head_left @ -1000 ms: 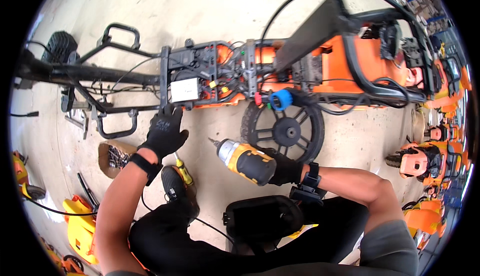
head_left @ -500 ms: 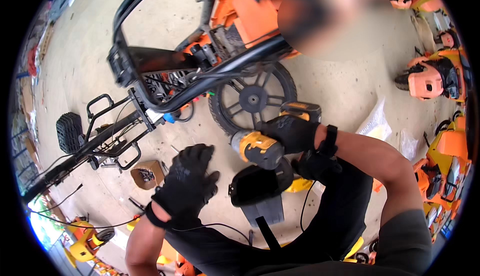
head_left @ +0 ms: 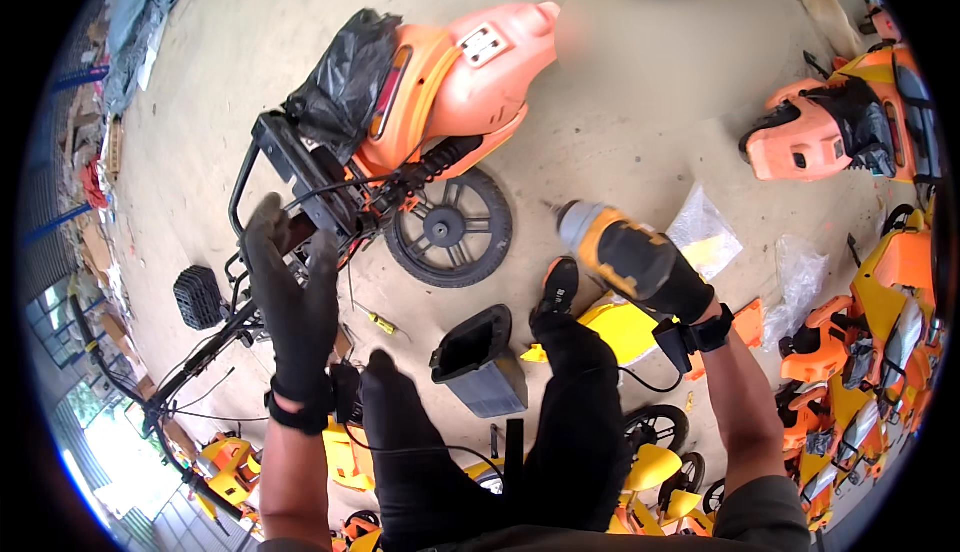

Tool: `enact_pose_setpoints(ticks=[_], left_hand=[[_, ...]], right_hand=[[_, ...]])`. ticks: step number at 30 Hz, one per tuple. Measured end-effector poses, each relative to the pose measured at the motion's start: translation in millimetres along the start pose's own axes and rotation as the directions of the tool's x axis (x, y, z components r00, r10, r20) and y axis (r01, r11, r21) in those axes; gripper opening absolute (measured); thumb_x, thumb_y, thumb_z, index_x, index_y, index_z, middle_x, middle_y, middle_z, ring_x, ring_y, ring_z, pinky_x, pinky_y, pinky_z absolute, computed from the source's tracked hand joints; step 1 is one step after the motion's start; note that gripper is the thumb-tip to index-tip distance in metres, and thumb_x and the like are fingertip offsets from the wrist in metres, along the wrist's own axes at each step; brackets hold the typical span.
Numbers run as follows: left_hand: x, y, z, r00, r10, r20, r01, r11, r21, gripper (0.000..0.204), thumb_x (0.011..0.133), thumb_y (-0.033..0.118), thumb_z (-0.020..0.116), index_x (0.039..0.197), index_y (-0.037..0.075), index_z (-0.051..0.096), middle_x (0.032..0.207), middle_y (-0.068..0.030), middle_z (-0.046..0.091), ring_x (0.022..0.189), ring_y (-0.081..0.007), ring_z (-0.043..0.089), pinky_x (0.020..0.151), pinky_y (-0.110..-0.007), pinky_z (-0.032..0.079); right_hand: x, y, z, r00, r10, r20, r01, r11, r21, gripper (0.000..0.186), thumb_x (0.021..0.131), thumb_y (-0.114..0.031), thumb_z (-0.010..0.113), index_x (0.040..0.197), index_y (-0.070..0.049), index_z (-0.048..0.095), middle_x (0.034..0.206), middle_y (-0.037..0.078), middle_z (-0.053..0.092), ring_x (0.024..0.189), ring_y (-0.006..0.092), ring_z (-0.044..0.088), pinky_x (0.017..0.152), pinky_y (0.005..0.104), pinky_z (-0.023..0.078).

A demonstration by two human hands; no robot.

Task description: The person connects wires and electrical components on a motorcycle frame by hand, then uses a power drill to tighten a bolt on the frame.

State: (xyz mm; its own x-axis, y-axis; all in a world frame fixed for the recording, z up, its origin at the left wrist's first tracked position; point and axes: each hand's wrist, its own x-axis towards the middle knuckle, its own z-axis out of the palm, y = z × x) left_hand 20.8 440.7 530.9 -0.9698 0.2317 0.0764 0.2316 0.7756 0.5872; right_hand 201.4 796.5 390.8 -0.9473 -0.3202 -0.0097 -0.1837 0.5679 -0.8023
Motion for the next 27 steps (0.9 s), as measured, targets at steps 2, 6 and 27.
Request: enact_pose_setpoints(ticks=[2,6,27], left_hand=[[14,-7,3,0.997,-0.010,-0.076,0.022,0.988,0.153,0.059,0.093,0.020,0.067,0.139,-0.005,0.039,0.138,-0.0189,0.045,0.121,-0.0255,0.050,0.100,-0.037,0.044],[37,-22,10,0.964,-0.191,-0.186,0.234,0.940,0.248,0.069,0.091,0.032,0.069,0.139,-0.006,0.036,0.130,-0.0250,0.046,0.116,-0.0297,0.050,0.094,-0.038,0.045],[119,-16,45,0.486,-0.867,-0.108,0.810,0.494,-0.316,0.031,0.102,0.022,0.054,0.122,0.000,0.049,0.109,-0.0063,0.058,0.094,-0.0110,0.055,0.082,-0.026,0.046]], right_hand=[[-15,3,-36,0.985,-0.137,-0.108,0.103,0.956,-0.274,0.037,0.077,-0.012,0.079,0.111,-0.007,0.065,0.098,0.005,0.071,0.092,0.0197,0.068,0.082,0.0332,0.054],[-18,-14,-89,0.827,0.555,-0.090,-0.401,0.695,0.597,0.029,0.080,-0.012,0.079,0.106,-0.006,0.068,0.093,0.004,0.070,0.089,0.0162,0.067,0.076,0.0292,0.054],[306,58,-321,0.837,0.410,0.363,-0.466,0.881,0.079,0.047,0.089,-0.028,0.071,0.129,-0.009,0.056,0.118,0.005,0.064,0.109,0.0154,0.060,0.091,0.0321,0.049]])
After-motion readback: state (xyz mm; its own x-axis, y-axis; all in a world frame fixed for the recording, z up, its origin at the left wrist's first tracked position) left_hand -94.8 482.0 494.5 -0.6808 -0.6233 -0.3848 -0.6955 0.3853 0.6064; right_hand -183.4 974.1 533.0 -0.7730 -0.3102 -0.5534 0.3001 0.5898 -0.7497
